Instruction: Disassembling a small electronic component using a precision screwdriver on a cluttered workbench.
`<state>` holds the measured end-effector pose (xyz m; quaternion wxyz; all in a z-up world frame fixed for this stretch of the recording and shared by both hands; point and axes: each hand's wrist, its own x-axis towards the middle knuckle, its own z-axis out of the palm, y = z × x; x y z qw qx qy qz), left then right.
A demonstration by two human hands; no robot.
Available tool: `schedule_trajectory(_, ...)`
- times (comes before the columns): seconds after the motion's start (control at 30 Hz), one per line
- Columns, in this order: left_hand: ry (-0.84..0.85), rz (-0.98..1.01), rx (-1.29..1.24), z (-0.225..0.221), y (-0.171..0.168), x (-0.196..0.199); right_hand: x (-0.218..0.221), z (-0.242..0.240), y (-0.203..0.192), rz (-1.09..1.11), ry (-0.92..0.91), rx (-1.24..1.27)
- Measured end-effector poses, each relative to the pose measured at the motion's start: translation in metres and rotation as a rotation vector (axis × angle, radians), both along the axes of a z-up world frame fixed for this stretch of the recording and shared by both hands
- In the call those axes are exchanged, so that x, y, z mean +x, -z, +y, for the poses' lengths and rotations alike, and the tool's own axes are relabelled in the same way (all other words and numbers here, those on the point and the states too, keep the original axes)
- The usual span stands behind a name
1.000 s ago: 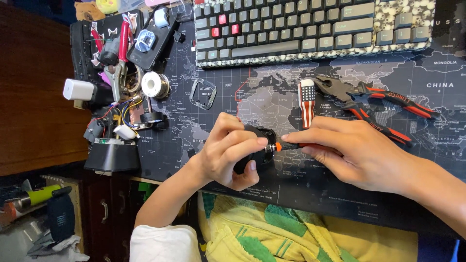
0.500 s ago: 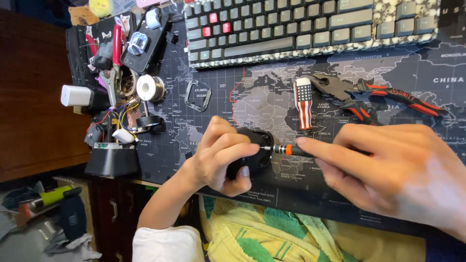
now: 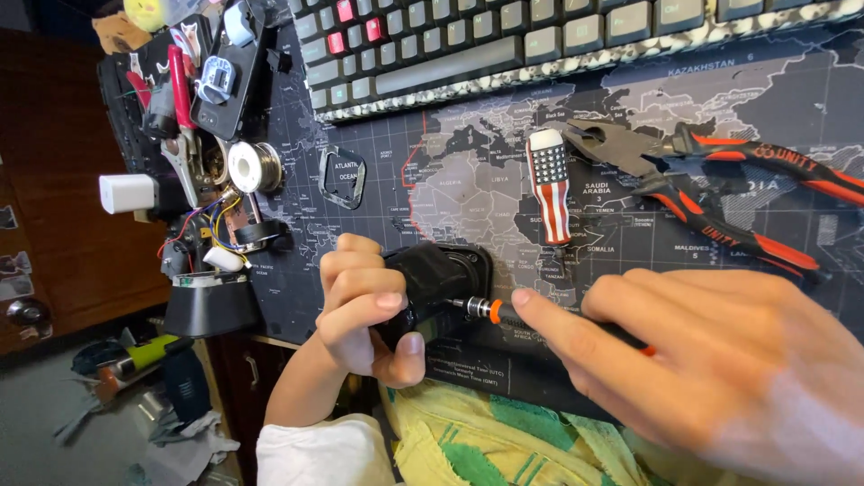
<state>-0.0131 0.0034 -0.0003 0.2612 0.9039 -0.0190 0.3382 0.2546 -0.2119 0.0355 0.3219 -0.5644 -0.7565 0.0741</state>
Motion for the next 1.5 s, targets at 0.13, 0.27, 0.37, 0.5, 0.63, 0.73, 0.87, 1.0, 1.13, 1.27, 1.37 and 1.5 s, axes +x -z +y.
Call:
schedule_trajectory(0.13,0.004,0.027,0.010,0.001,-0.003,0.000,-0.002,0.000,0.001,0.013,-0.014,0.001)
schedule_trajectory(0.27,0.024,0.083,0.045,-0.001,-0.010,0.003,-0.002,0.002,0.004,0.054,0.042,-0.021)
schedule_trajectory(0.37,0.047,0.071,0.071,-0.001,-0.011,0.008,-0.005,0.001,0.017,0.038,0.069,-0.106)
schedule_trajectory(0.5,0.125,-0.118,0.140,0.001,-0.002,0.017,-0.015,0.006,0.031,0.002,0.128,-0.234)
schedule_trajectory(0.63,0.158,-0.098,0.196,0.003,-0.002,0.013,-0.040,0.017,0.029,-0.023,0.143,-0.225)
schedule_trajectory(0.73,0.165,-0.045,0.214,0.003,-0.003,0.012,-0.071,0.027,0.025,-0.046,0.276,-0.210)
schedule_trajectory(0.87,0.121,-0.087,0.247,-0.004,-0.017,0.024,-0.106,0.042,0.038,-0.095,0.372,-0.144)
schedule_trajectory(1.0,0.119,-0.169,0.311,-0.004,-0.022,0.032,-0.116,0.056,0.060,-0.054,0.474,-0.053)
schedule_trajectory(1.13,0.212,-0.129,0.379,0.003,-0.050,0.028,-0.120,0.062,0.050,-0.153,0.460,0.082)
schedule_trajectory(1.27,0.402,-0.073,0.322,0.014,-0.057,0.028,-0.121,0.064,0.059,-0.059,0.492,0.156)
schedule_trajectory(1.37,0.465,-0.050,0.287,0.019,-0.044,0.034,-0.123,0.066,0.064,-0.024,0.529,0.160)
schedule_trajectory(1.5,0.491,0.018,0.293,0.019,-0.047,0.039,-0.126,0.067,0.057,-0.076,0.550,0.163)
